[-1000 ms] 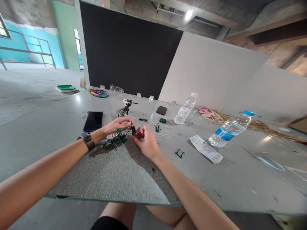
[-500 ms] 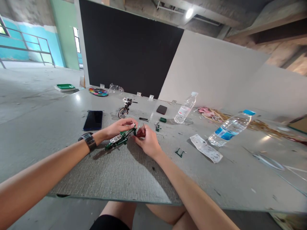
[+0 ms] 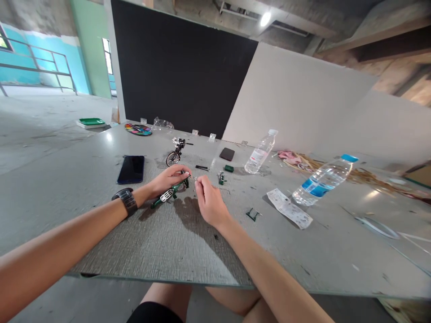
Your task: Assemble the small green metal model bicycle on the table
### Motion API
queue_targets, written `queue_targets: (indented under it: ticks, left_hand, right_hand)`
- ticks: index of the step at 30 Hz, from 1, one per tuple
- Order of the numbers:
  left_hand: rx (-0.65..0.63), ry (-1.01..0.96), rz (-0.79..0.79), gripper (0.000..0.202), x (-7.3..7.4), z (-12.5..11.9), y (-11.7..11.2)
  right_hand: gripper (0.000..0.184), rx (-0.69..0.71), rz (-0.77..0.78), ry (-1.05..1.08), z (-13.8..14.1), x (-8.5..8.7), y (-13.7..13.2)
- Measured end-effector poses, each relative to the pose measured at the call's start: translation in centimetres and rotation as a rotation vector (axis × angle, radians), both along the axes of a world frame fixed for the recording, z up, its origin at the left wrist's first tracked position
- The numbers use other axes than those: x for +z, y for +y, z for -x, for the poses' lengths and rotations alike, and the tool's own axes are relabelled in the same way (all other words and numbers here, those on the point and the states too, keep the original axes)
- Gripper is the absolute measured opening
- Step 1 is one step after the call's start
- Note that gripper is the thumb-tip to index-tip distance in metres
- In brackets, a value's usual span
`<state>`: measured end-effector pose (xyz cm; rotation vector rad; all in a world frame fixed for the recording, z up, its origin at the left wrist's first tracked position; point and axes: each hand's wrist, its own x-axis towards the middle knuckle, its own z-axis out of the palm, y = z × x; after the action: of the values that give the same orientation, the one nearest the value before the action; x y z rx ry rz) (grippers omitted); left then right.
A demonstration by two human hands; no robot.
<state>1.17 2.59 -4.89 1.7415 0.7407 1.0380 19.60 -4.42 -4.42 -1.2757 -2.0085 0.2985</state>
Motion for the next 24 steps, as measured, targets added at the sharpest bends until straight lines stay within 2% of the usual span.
queue_targets:
  ticks: [5,11,24]
  left_hand:
    - [0.010,-0.045,0.054,0.039,-0.02,-0.25,-0.20]
    - [0.060,-0.062,0.033,0.033,-0.58,-0.42,-0.02]
    - [0.051,-0.086,0.064,0.030,-0.57,-0.64,-0.23]
  right_hand:
    - [0.022,-0.085,0.021,-0.065,-0.07,-0.21,0.42]
    - [0.019,-0.024,0.025,-0.058,0.35,-0.42,0.52]
    - [0.021,-0.049,0.006,-0.077,0.55,-0.63,0.60]
